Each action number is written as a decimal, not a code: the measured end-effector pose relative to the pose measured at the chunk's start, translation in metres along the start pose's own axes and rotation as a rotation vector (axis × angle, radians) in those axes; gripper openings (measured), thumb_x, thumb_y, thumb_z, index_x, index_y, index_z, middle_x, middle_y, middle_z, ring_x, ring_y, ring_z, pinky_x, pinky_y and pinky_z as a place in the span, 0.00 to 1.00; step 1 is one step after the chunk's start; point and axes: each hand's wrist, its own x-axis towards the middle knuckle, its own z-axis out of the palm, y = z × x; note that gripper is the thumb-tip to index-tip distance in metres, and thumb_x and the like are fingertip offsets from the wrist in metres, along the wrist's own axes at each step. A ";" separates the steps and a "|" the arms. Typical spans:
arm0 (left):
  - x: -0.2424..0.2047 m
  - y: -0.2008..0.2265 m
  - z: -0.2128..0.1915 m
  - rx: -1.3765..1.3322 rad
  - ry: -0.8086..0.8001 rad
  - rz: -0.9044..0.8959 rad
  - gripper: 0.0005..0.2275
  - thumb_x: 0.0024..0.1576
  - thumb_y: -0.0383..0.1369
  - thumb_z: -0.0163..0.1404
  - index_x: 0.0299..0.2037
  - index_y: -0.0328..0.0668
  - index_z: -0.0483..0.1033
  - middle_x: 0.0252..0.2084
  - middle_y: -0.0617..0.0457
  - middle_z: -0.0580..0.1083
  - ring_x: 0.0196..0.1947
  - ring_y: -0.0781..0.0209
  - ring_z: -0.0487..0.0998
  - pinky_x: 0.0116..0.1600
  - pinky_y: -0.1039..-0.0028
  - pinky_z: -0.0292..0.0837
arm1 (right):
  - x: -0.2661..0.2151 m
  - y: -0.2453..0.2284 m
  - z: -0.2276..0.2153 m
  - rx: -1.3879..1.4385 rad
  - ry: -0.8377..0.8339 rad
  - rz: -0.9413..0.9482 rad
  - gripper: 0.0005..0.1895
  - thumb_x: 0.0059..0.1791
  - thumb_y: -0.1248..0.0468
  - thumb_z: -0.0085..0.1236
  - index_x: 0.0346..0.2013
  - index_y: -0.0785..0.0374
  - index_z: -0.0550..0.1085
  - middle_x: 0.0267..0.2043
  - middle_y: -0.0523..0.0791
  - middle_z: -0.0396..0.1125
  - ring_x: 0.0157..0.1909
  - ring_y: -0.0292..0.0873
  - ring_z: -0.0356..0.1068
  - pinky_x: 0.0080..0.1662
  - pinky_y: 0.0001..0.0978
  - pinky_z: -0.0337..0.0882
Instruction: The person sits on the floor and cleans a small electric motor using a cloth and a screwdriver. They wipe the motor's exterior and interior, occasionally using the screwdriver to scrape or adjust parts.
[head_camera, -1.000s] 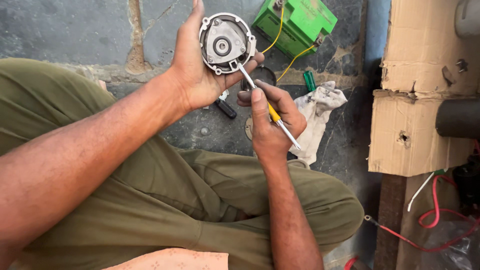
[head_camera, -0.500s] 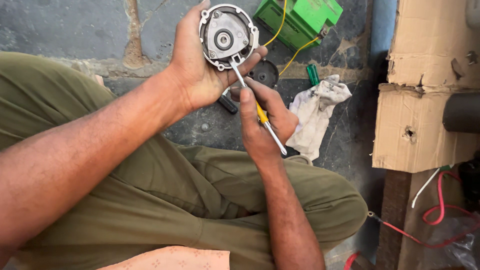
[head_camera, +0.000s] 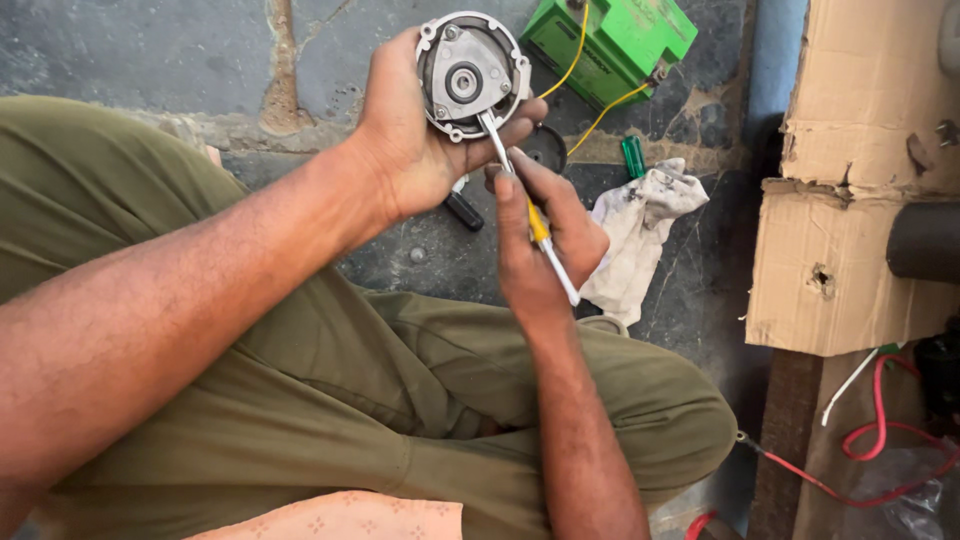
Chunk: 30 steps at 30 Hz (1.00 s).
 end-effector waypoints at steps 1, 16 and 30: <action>0.003 0.000 -0.002 0.027 0.002 0.010 0.23 0.61 0.46 0.31 0.43 0.37 0.78 0.39 0.46 0.81 0.41 0.47 0.84 0.46 0.57 0.85 | 0.005 0.005 -0.005 -0.068 0.028 -0.008 0.10 0.59 0.67 0.60 0.52 0.70 0.77 0.45 0.50 0.77 0.44 0.38 0.76 0.48 0.28 0.75; 0.014 0.011 -0.009 0.487 0.287 0.102 0.20 0.61 0.52 0.39 0.57 0.53 0.59 0.38 0.47 0.80 0.27 0.54 0.84 0.29 0.69 0.80 | 0.024 0.113 -0.144 -0.073 0.116 0.858 0.18 0.55 0.55 0.58 0.33 0.68 0.78 0.26 0.45 0.74 0.23 0.36 0.73 0.28 0.26 0.69; -0.007 0.001 0.008 0.606 -0.054 -0.006 0.35 0.58 0.66 0.31 0.53 0.41 0.71 0.35 0.49 0.81 0.29 0.55 0.85 0.32 0.68 0.85 | 0.007 0.197 -0.139 0.045 0.169 1.094 0.23 0.50 0.46 0.61 0.35 0.65 0.77 0.27 0.48 0.76 0.22 0.41 0.75 0.27 0.34 0.76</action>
